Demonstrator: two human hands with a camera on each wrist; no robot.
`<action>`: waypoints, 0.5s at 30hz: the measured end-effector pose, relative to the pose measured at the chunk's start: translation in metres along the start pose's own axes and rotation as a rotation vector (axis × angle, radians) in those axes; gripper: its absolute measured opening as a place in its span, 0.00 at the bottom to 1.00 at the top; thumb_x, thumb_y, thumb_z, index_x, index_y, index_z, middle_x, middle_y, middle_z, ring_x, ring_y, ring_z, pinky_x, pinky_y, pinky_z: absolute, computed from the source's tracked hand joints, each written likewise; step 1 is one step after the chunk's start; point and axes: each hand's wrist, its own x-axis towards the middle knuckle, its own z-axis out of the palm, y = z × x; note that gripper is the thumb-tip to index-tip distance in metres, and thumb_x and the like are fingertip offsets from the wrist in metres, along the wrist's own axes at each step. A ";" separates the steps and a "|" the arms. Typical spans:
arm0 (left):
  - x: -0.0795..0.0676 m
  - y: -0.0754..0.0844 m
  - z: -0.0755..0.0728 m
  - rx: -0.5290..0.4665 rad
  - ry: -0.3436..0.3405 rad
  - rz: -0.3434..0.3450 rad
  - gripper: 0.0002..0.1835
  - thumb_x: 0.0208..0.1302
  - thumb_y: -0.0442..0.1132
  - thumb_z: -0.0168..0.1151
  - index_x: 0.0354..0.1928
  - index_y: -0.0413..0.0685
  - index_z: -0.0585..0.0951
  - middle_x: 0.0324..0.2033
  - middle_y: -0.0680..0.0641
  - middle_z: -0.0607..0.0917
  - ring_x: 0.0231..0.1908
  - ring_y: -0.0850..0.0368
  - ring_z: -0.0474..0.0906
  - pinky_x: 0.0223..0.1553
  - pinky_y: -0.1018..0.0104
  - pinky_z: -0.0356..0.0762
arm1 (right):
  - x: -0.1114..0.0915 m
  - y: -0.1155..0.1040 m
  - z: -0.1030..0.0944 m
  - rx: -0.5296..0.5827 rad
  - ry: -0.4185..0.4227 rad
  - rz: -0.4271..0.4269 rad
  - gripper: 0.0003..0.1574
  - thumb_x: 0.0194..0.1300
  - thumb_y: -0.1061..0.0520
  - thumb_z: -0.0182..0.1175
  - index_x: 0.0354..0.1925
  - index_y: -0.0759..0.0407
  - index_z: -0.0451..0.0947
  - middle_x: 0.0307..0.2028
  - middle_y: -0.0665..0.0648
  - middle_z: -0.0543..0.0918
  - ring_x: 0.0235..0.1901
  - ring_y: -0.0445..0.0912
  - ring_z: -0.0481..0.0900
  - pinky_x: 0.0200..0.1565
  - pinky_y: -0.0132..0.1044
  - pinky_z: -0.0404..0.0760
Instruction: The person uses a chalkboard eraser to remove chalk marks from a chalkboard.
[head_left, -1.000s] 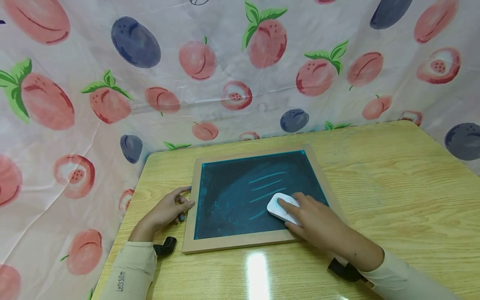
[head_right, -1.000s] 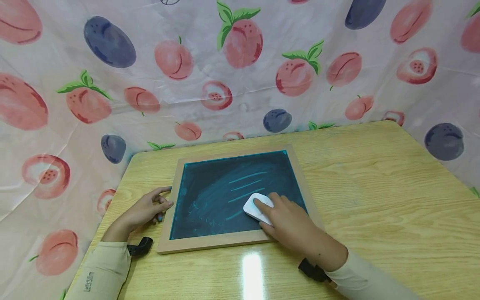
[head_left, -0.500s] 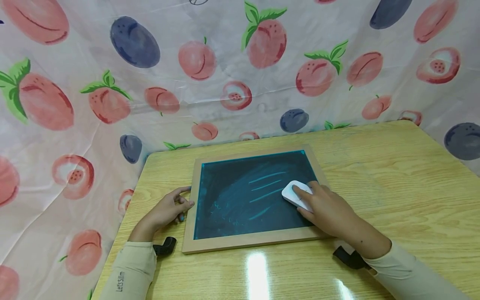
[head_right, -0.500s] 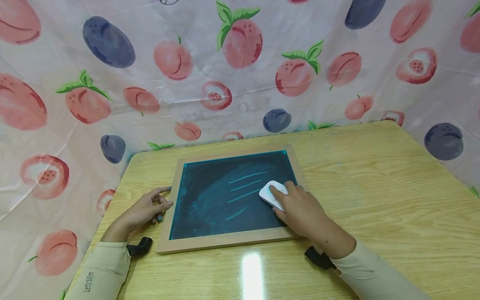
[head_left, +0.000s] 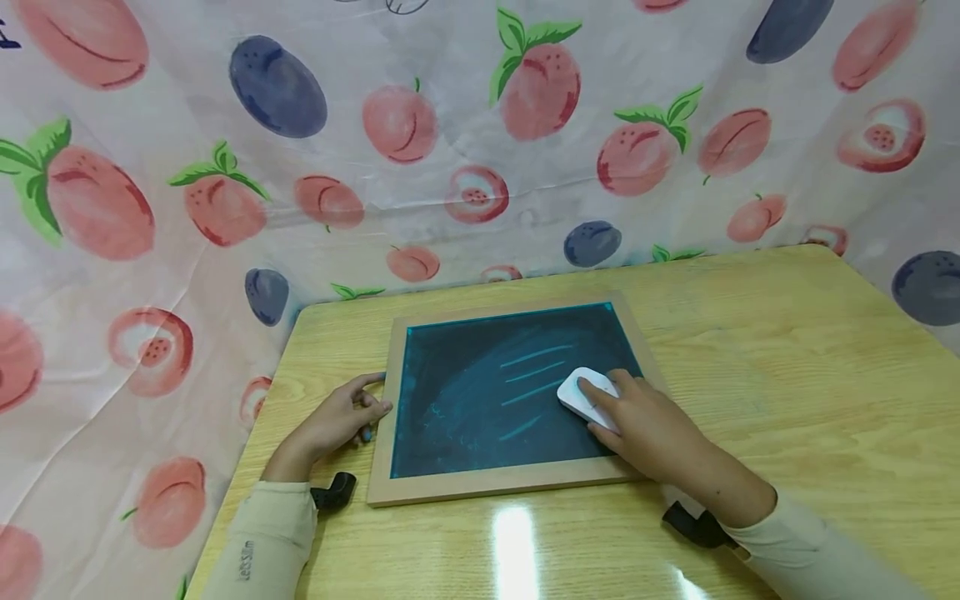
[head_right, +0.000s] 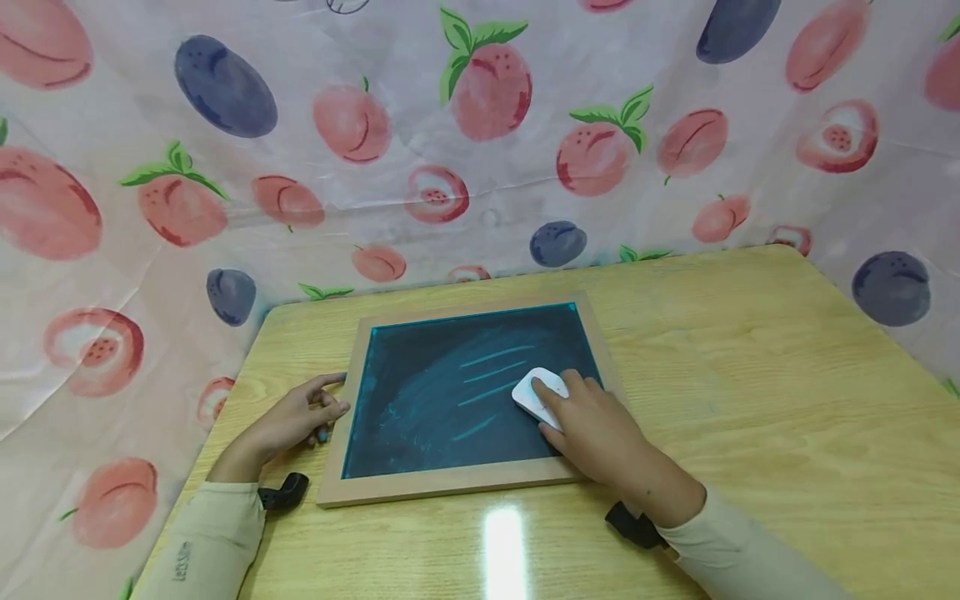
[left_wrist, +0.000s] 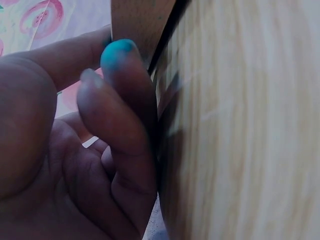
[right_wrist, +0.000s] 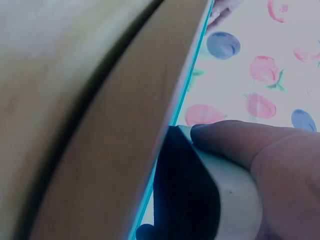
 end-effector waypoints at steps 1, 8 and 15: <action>0.000 0.000 0.000 0.001 0.001 -0.002 0.37 0.74 0.47 0.59 0.77 0.46 0.56 0.37 0.43 0.78 0.24 0.53 0.74 0.24 0.61 0.77 | 0.000 -0.002 0.001 0.002 -0.001 -0.003 0.35 0.64 0.49 0.69 0.67 0.55 0.75 0.52 0.72 0.77 0.42 0.59 0.81 0.40 0.54 0.85; 0.002 0.000 0.000 -0.008 0.000 -0.002 0.37 0.74 0.47 0.59 0.77 0.46 0.56 0.37 0.43 0.79 0.24 0.53 0.74 0.23 0.60 0.77 | 0.001 -0.024 0.005 0.000 -0.048 -0.019 0.36 0.65 0.47 0.68 0.68 0.52 0.73 0.55 0.71 0.76 0.47 0.60 0.81 0.45 0.55 0.84; 0.002 -0.002 -0.001 -0.007 -0.004 0.000 0.37 0.74 0.47 0.59 0.77 0.46 0.56 0.37 0.44 0.79 0.23 0.53 0.73 0.23 0.61 0.77 | 0.006 -0.048 0.008 0.000 -0.093 -0.083 0.35 0.66 0.45 0.66 0.69 0.50 0.73 0.57 0.68 0.76 0.49 0.60 0.80 0.46 0.56 0.84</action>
